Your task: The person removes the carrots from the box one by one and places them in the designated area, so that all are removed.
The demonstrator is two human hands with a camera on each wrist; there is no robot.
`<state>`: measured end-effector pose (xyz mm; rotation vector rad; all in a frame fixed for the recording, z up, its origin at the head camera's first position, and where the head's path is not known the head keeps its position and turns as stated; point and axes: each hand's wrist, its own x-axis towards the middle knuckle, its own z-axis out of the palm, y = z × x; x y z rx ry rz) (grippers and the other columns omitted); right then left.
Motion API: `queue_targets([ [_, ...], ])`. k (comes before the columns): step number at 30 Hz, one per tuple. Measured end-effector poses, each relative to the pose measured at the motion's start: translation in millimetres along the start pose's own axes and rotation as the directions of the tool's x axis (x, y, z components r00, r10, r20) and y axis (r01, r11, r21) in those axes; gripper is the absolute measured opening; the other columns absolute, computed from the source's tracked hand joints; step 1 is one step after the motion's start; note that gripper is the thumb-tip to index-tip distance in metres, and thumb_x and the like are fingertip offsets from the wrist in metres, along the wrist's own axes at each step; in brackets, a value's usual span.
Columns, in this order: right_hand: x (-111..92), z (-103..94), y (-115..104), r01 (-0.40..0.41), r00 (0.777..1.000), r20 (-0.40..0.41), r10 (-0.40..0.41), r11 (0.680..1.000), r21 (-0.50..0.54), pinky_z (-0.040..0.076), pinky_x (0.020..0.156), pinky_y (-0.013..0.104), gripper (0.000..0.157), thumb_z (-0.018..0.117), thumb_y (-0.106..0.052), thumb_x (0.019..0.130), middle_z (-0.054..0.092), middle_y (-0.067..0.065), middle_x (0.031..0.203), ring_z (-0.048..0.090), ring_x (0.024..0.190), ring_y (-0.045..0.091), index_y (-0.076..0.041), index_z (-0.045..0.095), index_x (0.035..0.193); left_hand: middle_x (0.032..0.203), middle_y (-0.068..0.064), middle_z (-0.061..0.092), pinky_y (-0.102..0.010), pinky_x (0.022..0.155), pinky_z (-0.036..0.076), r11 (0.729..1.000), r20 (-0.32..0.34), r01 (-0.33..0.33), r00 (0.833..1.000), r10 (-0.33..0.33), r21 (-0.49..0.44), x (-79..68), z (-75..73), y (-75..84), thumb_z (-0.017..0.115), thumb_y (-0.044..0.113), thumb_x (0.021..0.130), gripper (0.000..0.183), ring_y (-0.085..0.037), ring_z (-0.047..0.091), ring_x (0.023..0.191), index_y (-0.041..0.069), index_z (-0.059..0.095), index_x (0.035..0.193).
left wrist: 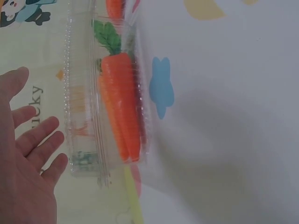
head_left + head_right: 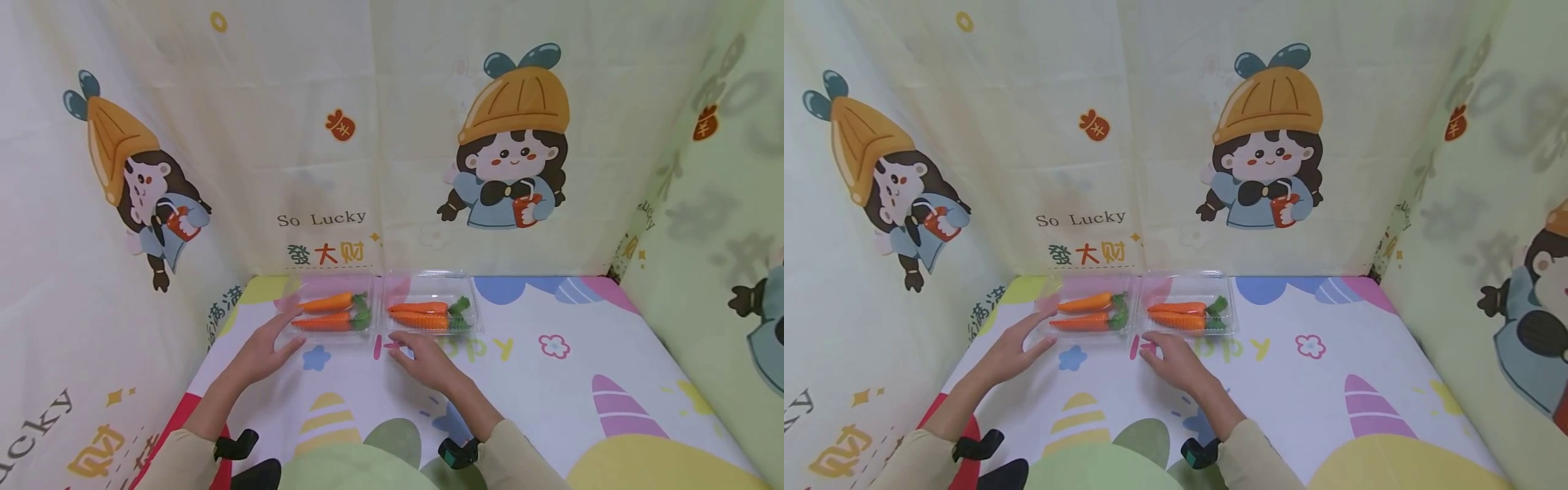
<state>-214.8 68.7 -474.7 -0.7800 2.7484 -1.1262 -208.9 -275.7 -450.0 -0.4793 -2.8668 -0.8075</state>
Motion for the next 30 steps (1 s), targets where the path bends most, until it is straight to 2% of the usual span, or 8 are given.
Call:
queue_targets([
  [4, 3, 2.5, 0, 0.017, 1.000, 0.006, -0.017, 1.000, -0.009, 0.053, 0.099, 0.042, 0.041, 0.058, -0.033, 0.096, 0.063, 0.003, 0.132, 0.059, 0.121, 0.022, -0.014, 0.058, 0.133, 0.162, -0.003, 0.022, -0.063, 0.106, 0.038, 1.000, -0.006, -0.005, 1.000, 0.005, -0.001, 0.1, -0.6, 0.1, 0.058, 0.049, 0.092, 0.072, -0.036, 0.031, 0.144, 0.023, 0.031, 0.152],
  [9, 4, 2.7, -2, 0.030, 1.000, 0.006, -0.031, 0.999, 0.030, 0.052, 0.098, 0.045, 0.039, 0.057, -0.029, 0.097, 0.063, 0.008, 0.131, 0.060, 0.120, 0.026, -0.011, 0.059, 0.132, 0.159, -0.011, 0.028, -0.064, 0.105, 0.038, 0.999, 0.004, 0.037, 0.999, -0.037, 0.003, 1.7, 1.2, 3.1, 0.059, 0.046, 0.093, 0.069, -0.038, 0.034, 0.141, 0.017, 0.035, 0.150],
  [13, 5, 3.8, -3, 0.028, 0.999, 0.021, -0.029, 0.998, 0.057, 0.053, 0.098, 0.046, 0.041, 0.057, -0.030, 0.097, 0.063, 0.010, 0.131, 0.060, 0.119, 0.028, -0.009, 0.058, 0.132, 0.160, -0.010, 0.027, -0.065, 0.106, 0.036, 0.997, 0.032, 0.080, 0.996, -0.080, -0.006, 3.8, 3.1, 6.1, 0.059, 0.044, 0.093, 0.068, -0.039, 0.033, 0.142, 0.018, 0.034, 0.151],
  [18, 7, 6.2, -4, 0.035, 0.999, 0.029, -0.037, 0.997, 0.073, 0.052, 0.098, 0.046, 0.042, 0.056, -0.030, 0.098, 0.063, 0.011, 0.131, 0.060, 0.120, 0.030, -0.006, 0.058, 0.132, 0.157, -0.012, 0.033, -0.066, 0.104, 0.038, 0.992, 0.057, 0.127, 0.990, -0.127, -0.006, 4.1, 4.7, 8.6, 0.058, 0.051, 0.092, 0.070, -0.040, 0.036, 0.139, 0.024, 0.033, 0.151],
  [24, 9, 8.1, -4, 0.034, 0.999, 0.021, -0.036, 0.996, 0.088, 0.053, 0.097, 0.047, 0.041, 0.056, -0.028, 0.098, 0.063, 0.012, 0.130, 0.060, 0.118, 0.031, -0.005, 0.058, 0.132, 0.156, -0.010, 0.034, -0.065, 0.105, 0.039, 0.994, 0.055, 0.105, 0.993, -0.104, -0.006, 6.1, 7.1, 9.5, 0.058, 0.051, 0.092, 0.068, -0.038, 0.038, 0.137, 0.025, 0.034, 0.151],
  [30, 12, 9.3, -8, 0.035, 0.999, 0.030, -0.038, 0.993, 0.110, 0.055, 0.093, 0.044, 0.034, 0.056, -0.025, 0.098, 0.067, 0.012, 0.123, 0.063, 0.107, 0.024, -0.010, 0.062, 0.127, 0.157, -0.008, 0.033, -0.063, 0.103, 0.041, 0.996, 0.049, 0.083, 0.995, -0.082, -0.012, 9.8, 9.1, 11.1, 0.061, 0.048, 0.091, 0.068, -0.037, 0.040, 0.137, 0.024, 0.036, 0.149],
])
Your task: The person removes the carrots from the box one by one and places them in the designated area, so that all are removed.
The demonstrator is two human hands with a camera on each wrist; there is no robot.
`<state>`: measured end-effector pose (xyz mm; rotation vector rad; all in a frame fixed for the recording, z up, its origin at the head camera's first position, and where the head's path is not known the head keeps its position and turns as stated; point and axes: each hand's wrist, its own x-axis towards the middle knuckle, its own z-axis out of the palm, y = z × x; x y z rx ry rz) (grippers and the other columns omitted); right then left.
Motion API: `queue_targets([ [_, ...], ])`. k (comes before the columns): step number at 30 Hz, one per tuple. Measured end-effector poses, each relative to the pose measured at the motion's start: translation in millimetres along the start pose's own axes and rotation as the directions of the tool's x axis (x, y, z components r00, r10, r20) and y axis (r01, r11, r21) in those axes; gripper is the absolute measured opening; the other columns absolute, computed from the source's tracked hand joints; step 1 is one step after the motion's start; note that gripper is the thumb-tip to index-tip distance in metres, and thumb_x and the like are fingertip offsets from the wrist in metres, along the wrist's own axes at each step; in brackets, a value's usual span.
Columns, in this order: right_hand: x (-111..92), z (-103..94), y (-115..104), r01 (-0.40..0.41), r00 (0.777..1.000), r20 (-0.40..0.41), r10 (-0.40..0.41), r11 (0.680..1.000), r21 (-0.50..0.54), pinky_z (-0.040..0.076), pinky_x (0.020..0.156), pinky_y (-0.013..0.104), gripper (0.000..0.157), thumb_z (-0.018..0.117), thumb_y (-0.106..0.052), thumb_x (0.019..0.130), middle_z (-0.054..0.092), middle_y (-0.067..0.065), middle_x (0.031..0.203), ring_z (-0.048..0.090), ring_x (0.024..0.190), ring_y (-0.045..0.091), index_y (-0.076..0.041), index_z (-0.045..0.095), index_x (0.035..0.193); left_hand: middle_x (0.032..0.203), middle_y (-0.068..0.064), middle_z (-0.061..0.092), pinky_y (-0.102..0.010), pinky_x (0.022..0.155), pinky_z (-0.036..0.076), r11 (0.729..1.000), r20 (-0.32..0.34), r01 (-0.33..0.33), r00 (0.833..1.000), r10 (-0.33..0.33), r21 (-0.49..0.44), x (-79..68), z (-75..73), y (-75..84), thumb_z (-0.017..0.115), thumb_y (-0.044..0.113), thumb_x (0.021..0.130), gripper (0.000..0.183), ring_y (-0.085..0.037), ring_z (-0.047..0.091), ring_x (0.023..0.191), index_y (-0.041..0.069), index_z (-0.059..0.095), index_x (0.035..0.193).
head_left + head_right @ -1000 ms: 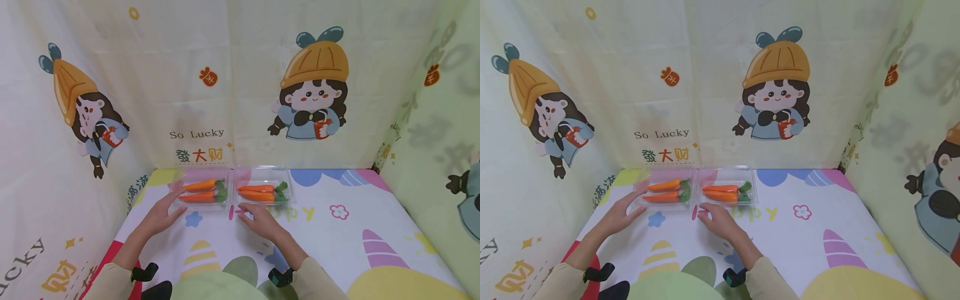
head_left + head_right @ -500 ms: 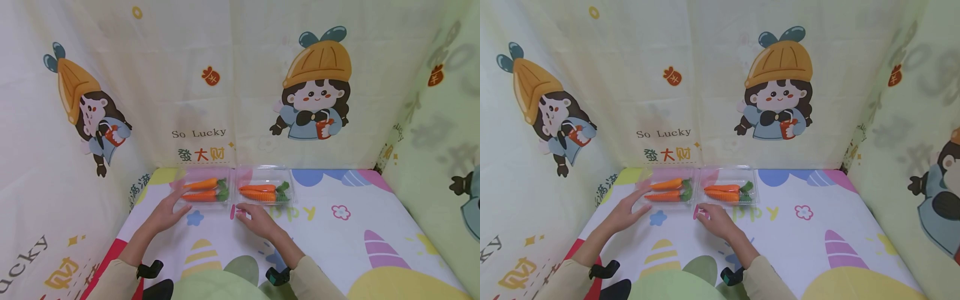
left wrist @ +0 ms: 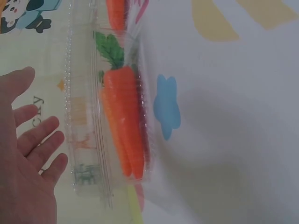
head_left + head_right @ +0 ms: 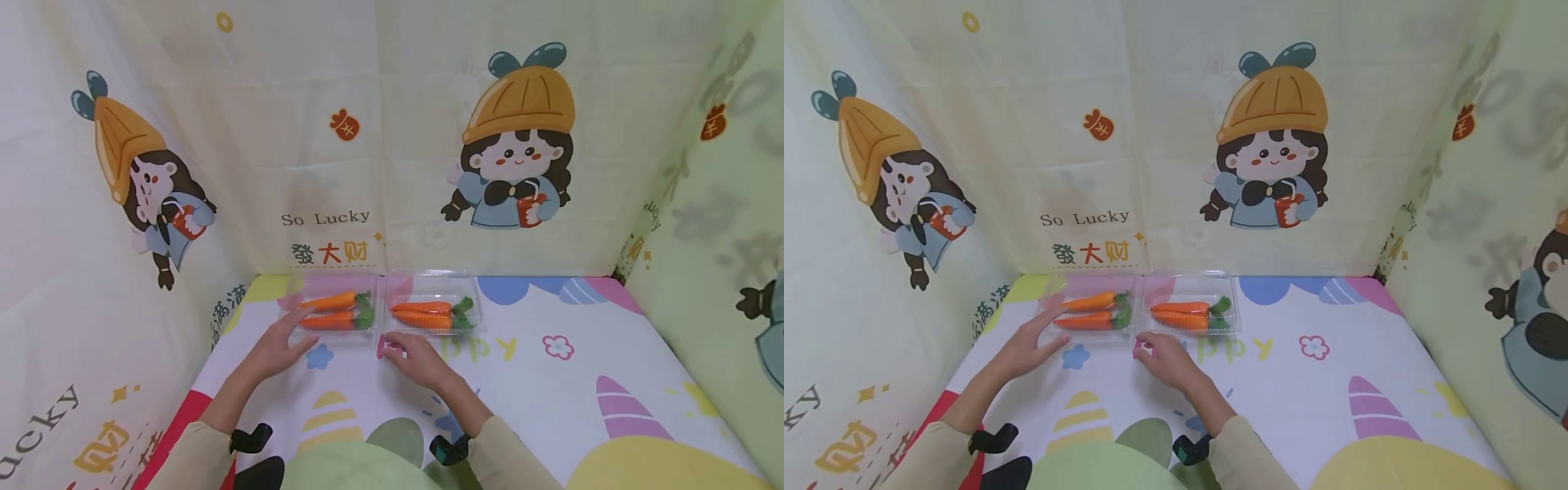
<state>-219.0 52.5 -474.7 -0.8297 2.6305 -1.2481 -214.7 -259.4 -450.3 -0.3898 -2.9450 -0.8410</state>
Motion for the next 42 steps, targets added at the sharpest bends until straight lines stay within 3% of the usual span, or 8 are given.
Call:
queue_targets([
  [5, 5, 2.1, -2, 0.003, 1.000, -0.001, -0.003, 1.000, 0.009, 0.055, 0.093, 0.044, 0.030, 0.056, -0.023, 0.098, 0.068, 0.010, 0.121, 0.063, 0.106, 0.023, -0.010, 0.064, 0.123, 0.153, -0.008, 0.040, -0.061, 0.102, 0.044, 0.999, -0.023, -0.039, 0.999, 0.038, -0.004, 4.5, 0.9, 1.4, 0.068, 0.043, 0.088, 0.068, -0.035, 0.045, 0.134, 0.025, 0.039, 0.147],
  [16, 11, 12.3, 1, -0.015, 1.000, 0.010, 0.015, 1.000, -0.003, 0.056, 0.091, 0.040, 0.038, 0.059, -0.026, 0.096, 0.070, 0.004, 0.118, 0.065, 0.109, 0.022, -0.006, 0.060, 0.129, 0.146, -0.003, 0.049, -0.054, 0.103, 0.046, 0.995, -0.025, -0.101, 0.995, 0.101, 0.001, 9.7, 6.0, 4.1, 0.074, 0.031, 0.085, 0.068, -0.027, 0.048, 0.132, 0.021, 0.044, 0.144],
  [24, 14, 14.7, 3, -0.010, 1.000, 0.019, 0.009, 1.000, 0.021, 0.055, 0.094, 0.043, 0.040, 0.057, -0.027, 0.098, 0.067, 0.011, 0.123, 0.065, 0.111, 0.023, -0.003, 0.059, 0.129, 0.143, 0.001, 0.052, -0.052, 0.104, 0.047, 0.983, -0.072, -0.182, 0.981, 0.182, -0.002, 15.3, 9.3, 7.2, 0.076, 0.027, 0.083, 0.067, -0.023, 0.051, 0.129, 0.023, 0.045, 0.143],
  [28, 14, 17.0, 4, 0.013, 1.000, 0.018, -0.013, 0.999, 0.037, 0.054, 0.095, 0.044, 0.039, 0.056, -0.028, 0.098, 0.067, 0.014, 0.123, 0.065, 0.110, 0.024, -0.001, 0.060, 0.127, 0.142, 0.001, 0.053, -0.052, 0.102, 0.048, 0.982, -0.084, -0.187, 0.979, 0.186, 0.004, 15.3, 11.6, 8.2, 0.075, 0.029, 0.084, 0.066, -0.023, 0.052, 0.127, 0.024, 0.046, 0.142],
  [42, 15, 19.7, 7, 0.010, 1.000, 0.013, -0.010, 0.999, 0.046, 0.053, 0.097, 0.045, 0.039, 0.056, -0.027, 0.098, 0.067, 0.014, 0.123, 0.065, 0.113, 0.025, -0.001, 0.061, 0.126, 0.140, -0.004, 0.056, -0.050, 0.104, 0.047, 0.975, -0.063, -0.221, 0.973, 0.222, 0.024, 22.5, 14.5, 13.2, 0.075, 0.029, 0.084, 0.063, -0.026, 0.054, 0.126, 0.012, 0.051, 0.139],
])
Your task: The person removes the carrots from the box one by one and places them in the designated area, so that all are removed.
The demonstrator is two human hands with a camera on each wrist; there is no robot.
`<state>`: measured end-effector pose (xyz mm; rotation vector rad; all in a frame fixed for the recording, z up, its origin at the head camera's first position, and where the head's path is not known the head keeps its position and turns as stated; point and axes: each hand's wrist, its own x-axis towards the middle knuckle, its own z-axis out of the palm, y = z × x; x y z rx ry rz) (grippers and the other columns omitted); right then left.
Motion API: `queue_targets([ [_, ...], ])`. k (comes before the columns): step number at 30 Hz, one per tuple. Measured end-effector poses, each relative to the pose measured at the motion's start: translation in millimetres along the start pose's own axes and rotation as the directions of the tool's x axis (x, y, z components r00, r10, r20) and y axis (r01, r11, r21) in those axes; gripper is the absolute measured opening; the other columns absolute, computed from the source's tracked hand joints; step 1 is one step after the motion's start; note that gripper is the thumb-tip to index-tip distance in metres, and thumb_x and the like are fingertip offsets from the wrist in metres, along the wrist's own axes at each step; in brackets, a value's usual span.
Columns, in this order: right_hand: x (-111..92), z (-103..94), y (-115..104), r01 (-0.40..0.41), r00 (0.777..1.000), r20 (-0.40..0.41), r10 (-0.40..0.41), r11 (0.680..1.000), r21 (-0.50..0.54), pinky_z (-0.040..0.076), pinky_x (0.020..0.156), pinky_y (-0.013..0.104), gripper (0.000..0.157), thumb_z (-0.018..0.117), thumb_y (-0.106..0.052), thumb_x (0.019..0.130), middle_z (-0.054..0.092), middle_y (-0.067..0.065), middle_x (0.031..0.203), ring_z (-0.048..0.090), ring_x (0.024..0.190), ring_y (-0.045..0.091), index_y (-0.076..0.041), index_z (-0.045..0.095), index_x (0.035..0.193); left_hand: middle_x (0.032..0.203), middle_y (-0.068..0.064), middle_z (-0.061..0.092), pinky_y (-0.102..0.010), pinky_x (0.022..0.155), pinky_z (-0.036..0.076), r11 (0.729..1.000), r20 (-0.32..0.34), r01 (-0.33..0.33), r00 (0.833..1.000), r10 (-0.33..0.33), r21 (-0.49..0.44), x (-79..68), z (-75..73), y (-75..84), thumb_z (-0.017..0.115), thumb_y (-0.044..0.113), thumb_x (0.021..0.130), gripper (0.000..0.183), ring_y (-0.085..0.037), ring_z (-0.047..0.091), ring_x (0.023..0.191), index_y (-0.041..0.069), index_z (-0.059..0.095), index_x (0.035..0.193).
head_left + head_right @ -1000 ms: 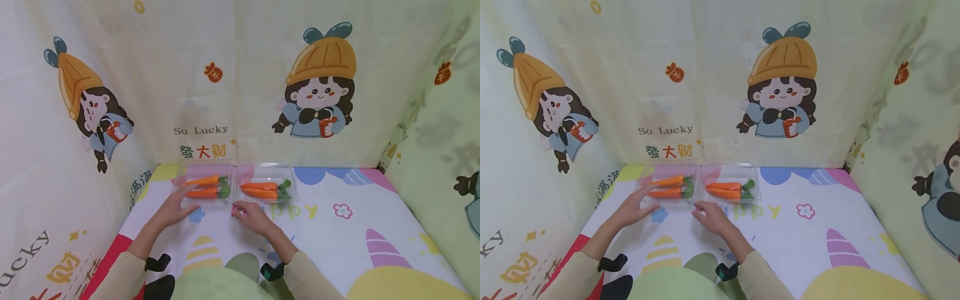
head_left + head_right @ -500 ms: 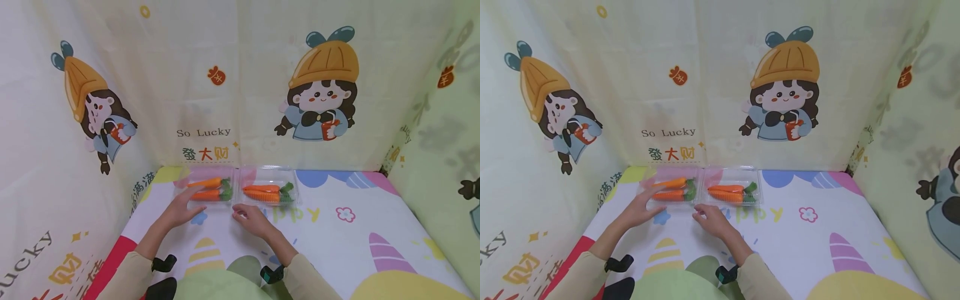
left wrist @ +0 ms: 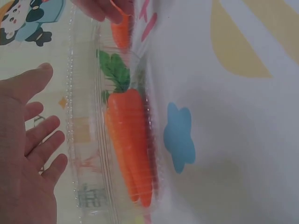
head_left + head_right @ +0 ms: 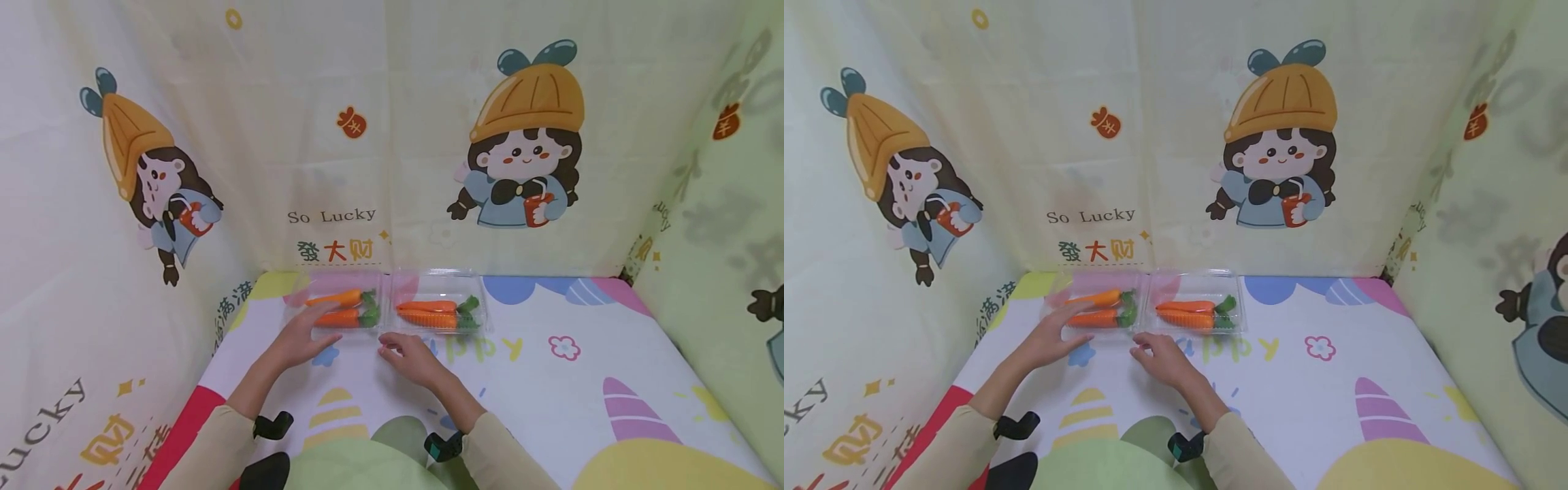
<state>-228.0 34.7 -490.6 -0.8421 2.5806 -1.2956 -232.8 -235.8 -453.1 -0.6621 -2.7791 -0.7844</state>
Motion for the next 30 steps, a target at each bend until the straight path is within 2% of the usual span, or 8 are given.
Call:
queue_targets([
  [8, -1.5, 0.9, -1.4, -0.036, 0.999, -0.014, 0.036, 0.999, 0.005, 0.052, 0.098, 0.046, 0.041, 0.055, -0.029, 0.098, 0.066, 0.014, 0.125, 0.061, 0.117, 0.029, -0.001, 0.059, 0.129, 0.141, -0.003, 0.055, -0.050, 0.104, 0.047, 1.000, 0.014, -0.008, 1.000, 0.008, 0.021, 3.7, -0.9, 3.0, 0.074, 0.032, 0.084, 0.063, -0.026, 0.053, 0.128, 0.013, 0.051, 0.140],
  [14, -1.7, 4.0, -1.9, -0.031, 0.999, -0.032, 0.032, 0.999, 0.027, 0.052, 0.098, 0.048, 0.042, 0.056, -0.026, 0.098, 0.066, 0.016, 0.123, 0.061, 0.117, 0.031, 0.000, 0.057, 0.130, 0.140, -0.005, 0.056, -0.050, 0.103, 0.048, 0.999, 0.003, -0.029, 1.000, 0.029, 0.027, 4.0, -0.3, 2.2, 0.076, 0.030, 0.083, 0.063, -0.027, 0.055, 0.126, 0.012, 0.052, 0.138],
  [24, -3.6, 3.6, -3.5, -0.067, 0.997, -0.042, 0.070, 0.996, 0.054, 0.050, 0.100, 0.049, 0.043, 0.056, -0.026, 0.098, 0.064, 0.016, 0.126, 0.060, 0.119, 0.030, -0.001, 0.055, 0.133, 0.139, -0.006, 0.057, -0.051, 0.102, 0.048, 0.999, -0.002, -0.035, 0.999, 0.035, -0.005, 5.1, 2.9, -0.1, 0.078, 0.025, 0.082, 0.062, -0.028, 0.055, 0.126, 0.011, 0.053, 0.137],
  [30, -4.1, 5.8, -2.4, -0.094, 0.995, -0.040, 0.095, 0.995, 0.046, 0.050, 0.100, 0.049, 0.044, 0.054, -0.030, 0.099, 0.064, 0.014, 0.129, 0.060, 0.120, 0.030, -0.003, 0.056, 0.133, 0.140, -0.005, 0.056, -0.051, 0.102, 0.048, 1.000, 0.013, -0.029, 1.000, 0.029, -0.005, 7.0, 4.6, -0.1, 0.077, 0.027, 0.082, 0.063, -0.027, 0.055, 0.126, 0.011, 0.053, 0.138],
])
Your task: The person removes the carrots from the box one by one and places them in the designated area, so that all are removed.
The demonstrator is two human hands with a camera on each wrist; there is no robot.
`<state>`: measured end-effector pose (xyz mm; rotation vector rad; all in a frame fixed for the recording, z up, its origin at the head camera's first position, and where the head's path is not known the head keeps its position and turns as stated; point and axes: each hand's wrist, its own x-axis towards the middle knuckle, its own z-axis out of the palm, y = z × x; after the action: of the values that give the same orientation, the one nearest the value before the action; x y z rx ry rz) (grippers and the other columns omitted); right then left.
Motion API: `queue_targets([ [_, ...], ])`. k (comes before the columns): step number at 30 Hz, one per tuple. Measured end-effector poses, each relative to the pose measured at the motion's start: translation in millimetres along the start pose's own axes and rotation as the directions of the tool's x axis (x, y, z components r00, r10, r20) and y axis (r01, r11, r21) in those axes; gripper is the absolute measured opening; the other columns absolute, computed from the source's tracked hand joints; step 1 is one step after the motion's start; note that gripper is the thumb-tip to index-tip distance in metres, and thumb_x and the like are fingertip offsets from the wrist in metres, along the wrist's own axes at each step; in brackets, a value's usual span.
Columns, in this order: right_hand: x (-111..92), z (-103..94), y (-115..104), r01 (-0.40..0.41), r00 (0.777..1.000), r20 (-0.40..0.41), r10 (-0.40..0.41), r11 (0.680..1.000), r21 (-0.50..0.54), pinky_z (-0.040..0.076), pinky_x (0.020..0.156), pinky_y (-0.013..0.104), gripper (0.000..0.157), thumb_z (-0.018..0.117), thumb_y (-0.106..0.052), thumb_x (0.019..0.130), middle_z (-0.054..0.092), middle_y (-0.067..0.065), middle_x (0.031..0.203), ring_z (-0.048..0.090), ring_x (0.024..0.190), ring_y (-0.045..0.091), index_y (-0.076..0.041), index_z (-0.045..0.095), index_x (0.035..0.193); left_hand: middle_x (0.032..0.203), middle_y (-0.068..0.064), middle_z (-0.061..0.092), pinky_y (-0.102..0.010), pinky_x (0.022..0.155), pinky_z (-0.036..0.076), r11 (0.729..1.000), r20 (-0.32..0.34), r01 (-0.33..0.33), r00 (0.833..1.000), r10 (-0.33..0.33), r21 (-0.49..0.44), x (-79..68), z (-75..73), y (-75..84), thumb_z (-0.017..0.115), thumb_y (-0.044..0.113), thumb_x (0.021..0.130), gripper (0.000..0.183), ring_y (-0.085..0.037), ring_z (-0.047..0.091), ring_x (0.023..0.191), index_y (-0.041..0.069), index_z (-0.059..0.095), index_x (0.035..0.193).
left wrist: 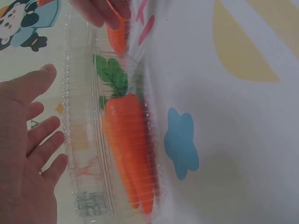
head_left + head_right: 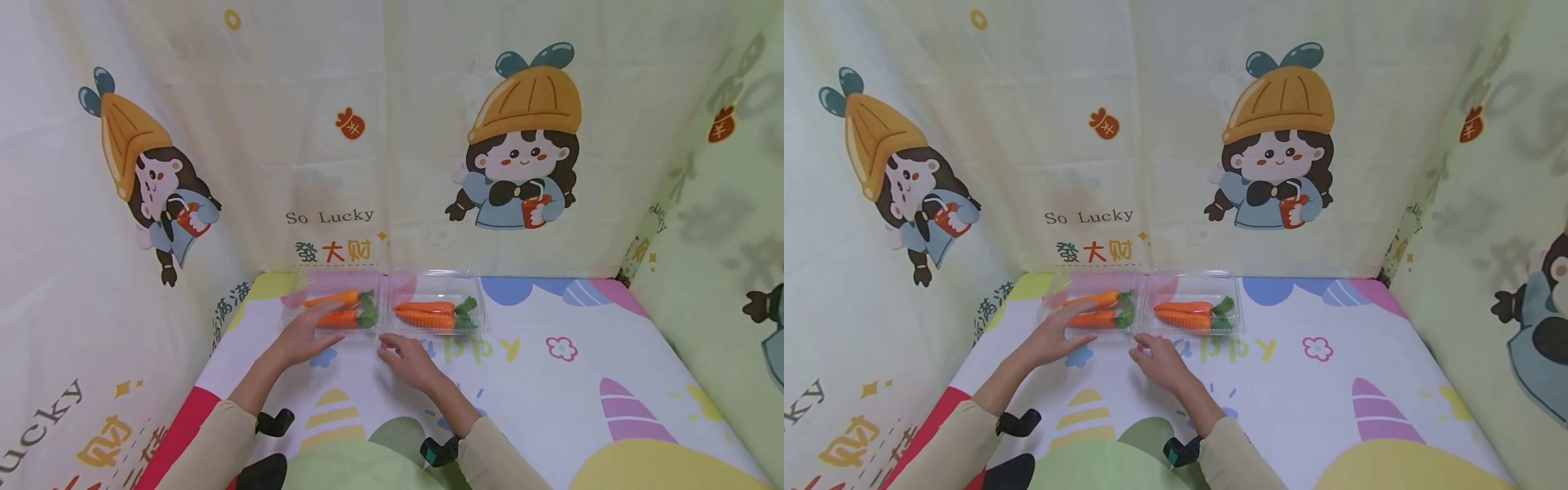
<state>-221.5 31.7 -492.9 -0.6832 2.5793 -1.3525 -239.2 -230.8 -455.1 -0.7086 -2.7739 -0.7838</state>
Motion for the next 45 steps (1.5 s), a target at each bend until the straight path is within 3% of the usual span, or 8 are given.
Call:
queue_targets([
  [13, 2, 3.0, 2, 0.030, 0.999, -0.018, -0.031, 0.999, -0.036, 0.051, 0.097, 0.050, 0.045, 0.054, -0.029, 0.098, 0.064, 0.017, 0.127, 0.061, 0.118, 0.033, -0.002, 0.055, 0.134, 0.141, -0.004, 0.056, -0.049, 0.105, 0.047, 1.000, 0.031, -0.003, 1.000, 0.003, -0.008, 6.0, -0.2, 2.1, 0.076, 0.028, 0.083, 0.061, -0.026, 0.054, 0.128, 0.015, 0.053, 0.138],
  [23, 4, 4.4, 1, 0.001, 1.000, -0.012, -0.002, 0.998, -0.058, 0.051, 0.097, 0.050, 0.046, 0.055, -0.030, 0.098, 0.069, 0.006, 0.108, 0.064, 0.110, 0.034, -0.003, 0.055, 0.135, 0.142, -0.004, 0.054, -0.049, 0.105, 0.046, 1.000, 0.034, -0.006, 0.999, 0.007, -0.016, 11.8, 2.9, -1.3, 0.078, 0.023, 0.081, 0.063, -0.027, 0.052, 0.130, 0.013, 0.053, 0.138],
  [35, 6, 4.2, -1, -0.015, 1.000, 0.008, 0.015, 0.999, -0.052, 0.049, 0.101, 0.050, 0.046, 0.054, -0.031, 0.098, 0.069, 0.004, 0.106, 0.063, 0.112, 0.032, -0.004, 0.055, 0.135, 0.146, -0.002, 0.050, -0.049, 0.105, 0.046, 0.999, 0.066, 0.040, 0.997, -0.039, -0.020, 17.5, 5.9, -1.3, 0.080, 0.024, 0.079, 0.069, -0.025, 0.047, 0.135, 0.019, 0.050, 0.141],
  [42, 6, 2.4, -1, -0.041, 0.999, 0.021, 0.042, 0.997, -0.060, 0.051, 0.096, 0.050, 0.048, 0.055, -0.032, 0.098, 0.068, 0.004, 0.105, 0.062, 0.112, 0.031, -0.004, 0.054, 0.137, 0.146, -0.007, 0.050, -0.049, 0.103, 0.048, 1.000, 0.065, 0.001, 0.998, 0.000, -0.009, 20.0, 8.1, -0.8, 0.083, 0.018, 0.075, 0.073, -0.029, 0.048, 0.133, 0.015, 0.050, 0.141],
  [45, 6, 3.1, -2, -0.029, 0.999, 0.033, 0.030, 0.998, -0.049, 0.052, 0.094, 0.049, 0.049, 0.056, -0.031, 0.098, 0.069, 0.007, 0.108, 0.063, 0.111, 0.031, -0.002, 0.053, 0.137, 0.147, -0.008, 0.048, -0.049, 0.102, 0.049, 1.000, 0.066, 0.021, 0.998, -0.022, 0.005, 20.0, 7.8, -0.3, 0.084, 0.017, 0.074, 0.074, -0.029, 0.049, 0.133, 0.017, 0.050, 0.141],
])
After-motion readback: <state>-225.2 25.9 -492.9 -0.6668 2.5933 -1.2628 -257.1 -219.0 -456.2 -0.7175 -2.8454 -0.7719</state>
